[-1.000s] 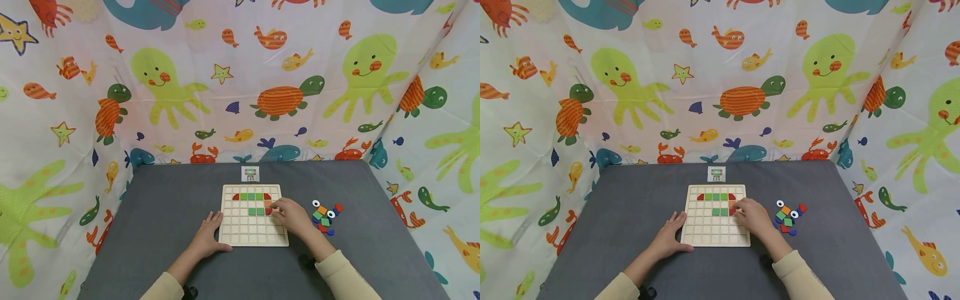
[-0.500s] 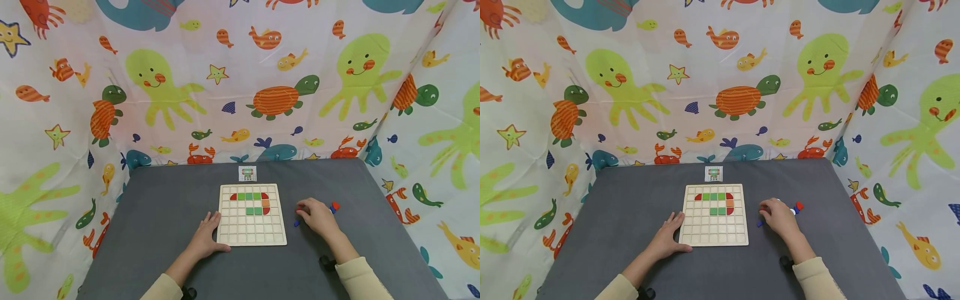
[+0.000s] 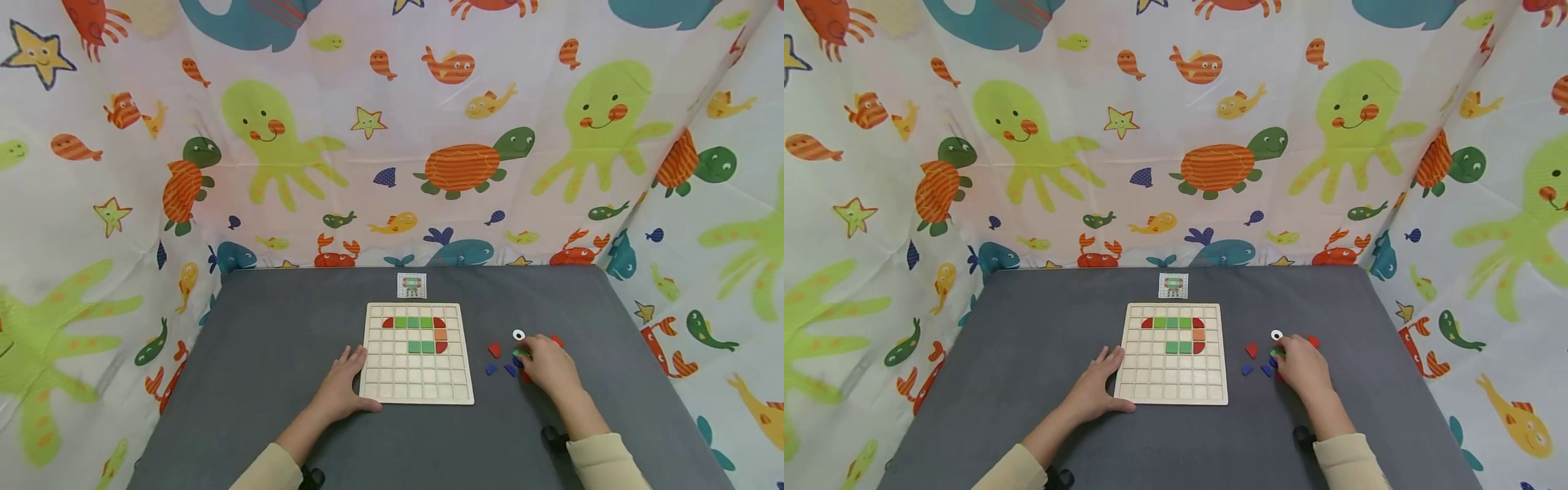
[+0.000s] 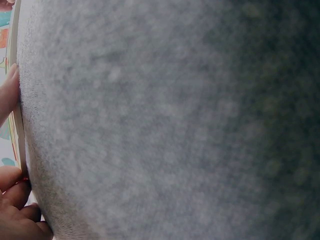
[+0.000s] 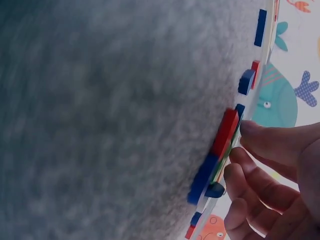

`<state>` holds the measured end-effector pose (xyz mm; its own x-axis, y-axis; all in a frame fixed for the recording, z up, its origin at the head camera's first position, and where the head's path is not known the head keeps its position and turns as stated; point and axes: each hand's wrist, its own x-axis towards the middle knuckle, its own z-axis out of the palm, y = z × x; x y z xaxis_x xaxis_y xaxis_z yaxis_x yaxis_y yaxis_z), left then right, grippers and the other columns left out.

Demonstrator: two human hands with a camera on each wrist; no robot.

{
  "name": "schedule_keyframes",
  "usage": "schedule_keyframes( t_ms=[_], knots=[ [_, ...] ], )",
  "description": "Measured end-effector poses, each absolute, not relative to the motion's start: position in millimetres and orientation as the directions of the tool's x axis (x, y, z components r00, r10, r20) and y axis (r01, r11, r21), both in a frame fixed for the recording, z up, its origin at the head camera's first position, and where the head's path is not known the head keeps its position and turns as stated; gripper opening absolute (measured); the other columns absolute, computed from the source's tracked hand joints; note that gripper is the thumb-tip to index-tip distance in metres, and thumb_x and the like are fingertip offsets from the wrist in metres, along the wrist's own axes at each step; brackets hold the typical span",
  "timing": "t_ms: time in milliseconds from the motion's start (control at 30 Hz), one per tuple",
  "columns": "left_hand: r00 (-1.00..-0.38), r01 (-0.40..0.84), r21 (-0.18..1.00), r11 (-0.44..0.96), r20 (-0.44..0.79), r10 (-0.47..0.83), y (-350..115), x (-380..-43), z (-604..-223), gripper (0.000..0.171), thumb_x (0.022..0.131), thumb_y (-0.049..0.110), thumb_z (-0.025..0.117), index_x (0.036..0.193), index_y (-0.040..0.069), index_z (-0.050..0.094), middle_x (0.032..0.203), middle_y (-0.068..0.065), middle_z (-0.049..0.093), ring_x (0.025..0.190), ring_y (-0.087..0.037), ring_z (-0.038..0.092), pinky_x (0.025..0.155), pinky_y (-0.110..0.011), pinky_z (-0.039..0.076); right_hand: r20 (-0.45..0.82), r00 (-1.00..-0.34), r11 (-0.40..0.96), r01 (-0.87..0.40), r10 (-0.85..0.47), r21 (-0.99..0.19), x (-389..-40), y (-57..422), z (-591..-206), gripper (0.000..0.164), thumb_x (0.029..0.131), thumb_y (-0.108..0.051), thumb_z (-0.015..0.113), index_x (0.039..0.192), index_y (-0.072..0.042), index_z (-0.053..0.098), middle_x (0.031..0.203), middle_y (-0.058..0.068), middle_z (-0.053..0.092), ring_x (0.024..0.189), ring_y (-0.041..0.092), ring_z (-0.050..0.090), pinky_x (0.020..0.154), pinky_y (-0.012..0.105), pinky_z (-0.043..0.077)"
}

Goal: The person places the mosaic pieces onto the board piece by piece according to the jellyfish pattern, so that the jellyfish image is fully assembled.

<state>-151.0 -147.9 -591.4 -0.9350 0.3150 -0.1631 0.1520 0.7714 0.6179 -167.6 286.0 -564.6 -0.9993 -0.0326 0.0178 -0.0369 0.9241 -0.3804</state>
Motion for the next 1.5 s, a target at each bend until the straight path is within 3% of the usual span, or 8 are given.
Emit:
schedule_keyframes(
  t_ms=[567,767,1033,1300,1500],
  knots=[
    [-0.927,0.169,0.620,0.766,-0.163,0.337,-144.8,-150.4,-592.7,0.123,0.065,0.050,0.093,0.160,0.008,0.027,0.167,-0.009,0.025,0.157,-0.035,0.010,0.125,-0.058,0.016,-0.005,-0.995,0.935,-0.091,-0.099,-0.344,-165.5,294.5,-563.2,0.021,0.087,-0.011,0.077,0.108,-0.006,0.078,0.105,0.018,0.071,0.095,0.038,0.068,0.079,0.058,0.057],
    [-0.927,0.158,0.630,0.760,-0.171,0.334,-146.3,-149.8,-593.4,0.122,0.065,0.051,0.092,0.160,0.010,0.027,0.167,-0.008,0.025,0.157,-0.034,0.009,0.125,-0.058,0.015,-0.025,-0.993,0.939,-0.098,-0.113,-0.329,-166.2,294.5,-562.4,0.024,0.087,-0.011,0.076,0.110,-0.004,0.077,0.106,0.018,0.070,0.093,0.037,0.068,0.078,0.058,0.056],
    [-0.926,0.159,0.625,0.764,-0.173,0.335,-147.9,-151.0,-594.5,0.123,0.065,0.051,0.092,0.160,0.010,0.027,0.167,-0.008,0.025,0.157,-0.033,0.009,0.125,-0.057,0.016,-0.018,-0.995,0.952,-0.094,-0.103,-0.291,-161.9,295.2,-561.9,0.028,0.084,-0.017,0.080,0.111,-0.011,0.077,0.098,0.011,0.070,0.086,0.032,0.066,0.069,0.056,0.056],
    [-0.930,0.155,0.635,0.757,-0.165,0.329,-149.3,-151.6,-595.4,0.122,0.065,0.051,0.092,0.160,0.009,0.027,0.167,-0.008,0.025,0.157,-0.033,0.009,0.126,-0.057,0.015,-0.031,-0.998,0.953,-0.042,-0.054,-0.299,-164.6,294.6,-559.7,0.029,0.083,-0.023,0.082,0.105,-0.005,0.075,0.091,0.010,0.070,0.075,0.027,0.063,0.064,0.051,0.053],
    [-0.934,0.156,0.623,0.766,-0.160,0.320,-149.5,-151.5,-594.4,0.122,0.065,0.051,0.092,0.160,0.009,0.028,0.167,-0.008,0.026,0.157,-0.033,0.010,0.125,-0.057,0.016,-0.018,-0.998,0.945,-0.056,-0.065,-0.323,-166.3,293.9,-560.0,0.024,0.084,-0.016,0.081,0.103,-0.003,0.076,0.091,0.012,0.069,0.078,0.028,0.063,0.068,0.052,0.054]
  ],
)
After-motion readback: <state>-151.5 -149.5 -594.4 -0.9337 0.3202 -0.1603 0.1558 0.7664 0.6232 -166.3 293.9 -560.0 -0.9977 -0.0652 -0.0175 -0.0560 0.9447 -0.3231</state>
